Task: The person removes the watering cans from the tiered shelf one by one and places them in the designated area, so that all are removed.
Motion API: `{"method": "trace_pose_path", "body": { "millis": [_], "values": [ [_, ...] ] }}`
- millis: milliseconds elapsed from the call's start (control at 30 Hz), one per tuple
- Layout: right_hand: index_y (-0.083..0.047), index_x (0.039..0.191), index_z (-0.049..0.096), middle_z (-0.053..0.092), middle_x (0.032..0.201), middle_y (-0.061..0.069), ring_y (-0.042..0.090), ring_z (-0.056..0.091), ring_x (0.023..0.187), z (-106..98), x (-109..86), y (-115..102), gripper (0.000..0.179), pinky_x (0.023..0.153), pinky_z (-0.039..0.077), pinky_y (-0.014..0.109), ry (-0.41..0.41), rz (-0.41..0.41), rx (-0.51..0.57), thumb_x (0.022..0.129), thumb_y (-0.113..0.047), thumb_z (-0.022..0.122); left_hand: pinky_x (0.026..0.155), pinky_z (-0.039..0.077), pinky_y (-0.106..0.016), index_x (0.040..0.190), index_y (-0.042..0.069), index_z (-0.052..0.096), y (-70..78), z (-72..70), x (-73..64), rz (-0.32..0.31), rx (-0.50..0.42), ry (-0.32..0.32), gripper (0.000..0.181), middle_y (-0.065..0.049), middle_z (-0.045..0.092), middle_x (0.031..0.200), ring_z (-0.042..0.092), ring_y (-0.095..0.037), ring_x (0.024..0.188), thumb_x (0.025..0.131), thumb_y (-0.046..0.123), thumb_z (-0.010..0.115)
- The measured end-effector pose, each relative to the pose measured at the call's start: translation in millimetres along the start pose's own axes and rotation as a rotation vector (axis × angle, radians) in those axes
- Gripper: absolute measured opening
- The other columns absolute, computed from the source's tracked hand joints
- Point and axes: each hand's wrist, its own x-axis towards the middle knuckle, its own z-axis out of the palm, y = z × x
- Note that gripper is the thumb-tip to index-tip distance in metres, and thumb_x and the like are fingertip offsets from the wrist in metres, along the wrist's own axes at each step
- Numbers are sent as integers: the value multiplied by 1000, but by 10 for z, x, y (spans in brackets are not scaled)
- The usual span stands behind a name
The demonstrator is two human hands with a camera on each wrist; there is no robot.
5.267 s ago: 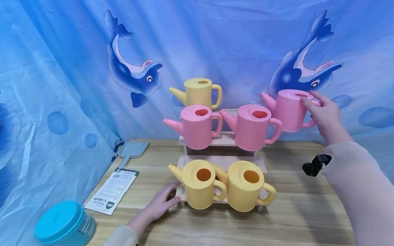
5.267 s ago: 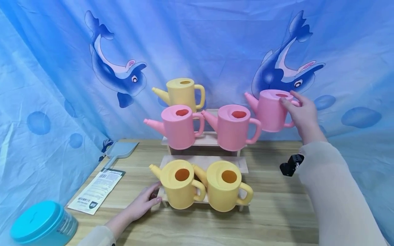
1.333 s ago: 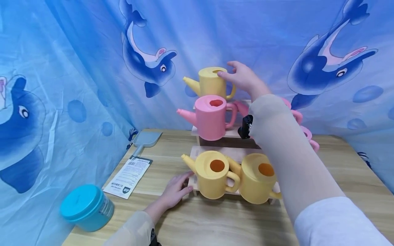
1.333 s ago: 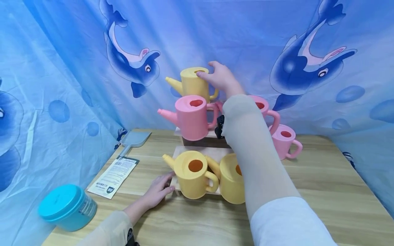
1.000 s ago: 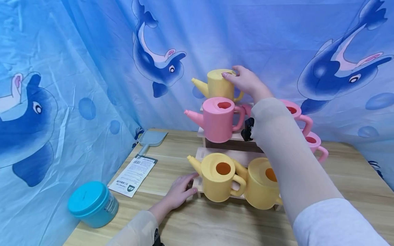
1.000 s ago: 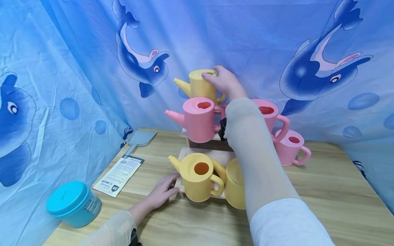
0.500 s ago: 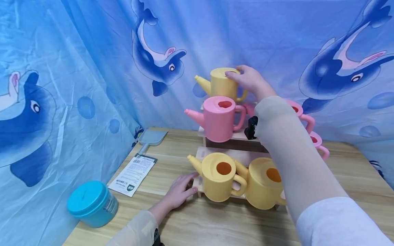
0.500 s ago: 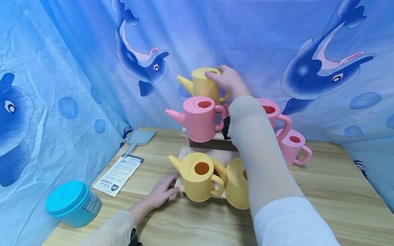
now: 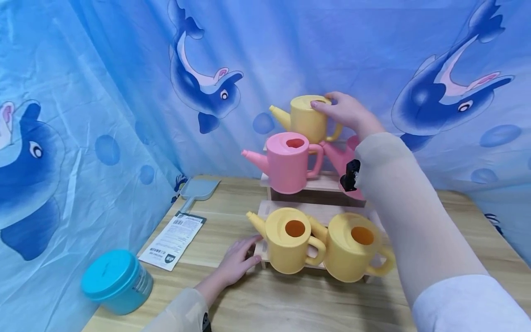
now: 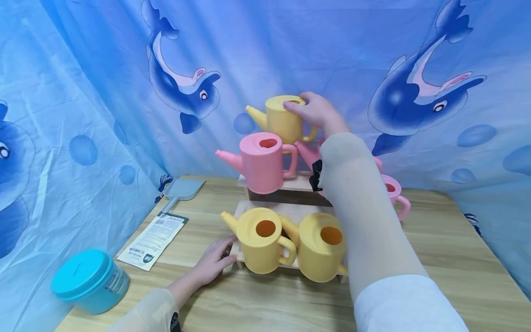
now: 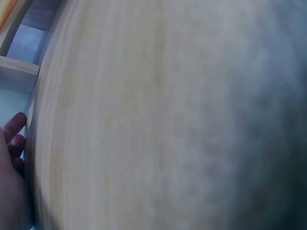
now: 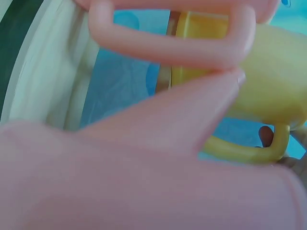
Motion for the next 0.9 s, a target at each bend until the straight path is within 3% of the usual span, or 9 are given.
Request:
{"method": "trace_pose_path", "body": {
  "millis": [467, 900],
  "values": [
    [-15, 152, 9, 14, 154, 16, 39, 14, 138, -315, -174, 314, 93, 103, 18, 63, -18, 38, -35, 84, -70, 42, 102, 22, -57, 141, 19, 42, 4, 23, -3, 2, -4, 8, 54, -6, 47, 139, 41, -30, 126, 93, 40, 52],
    [-21, 152, 4, 8, 154, 19, 45, 9, 137, -598, -355, 678, 96, 95, 18, 71, -14, 131, -41, 81, -74, 40, 100, 26, -56, 140, 20, 43, 15, 45, -16, -7, -1, 20, 53, -5, 52, 133, 45, -29, 119, 92, 39, 54]
  ]
}}
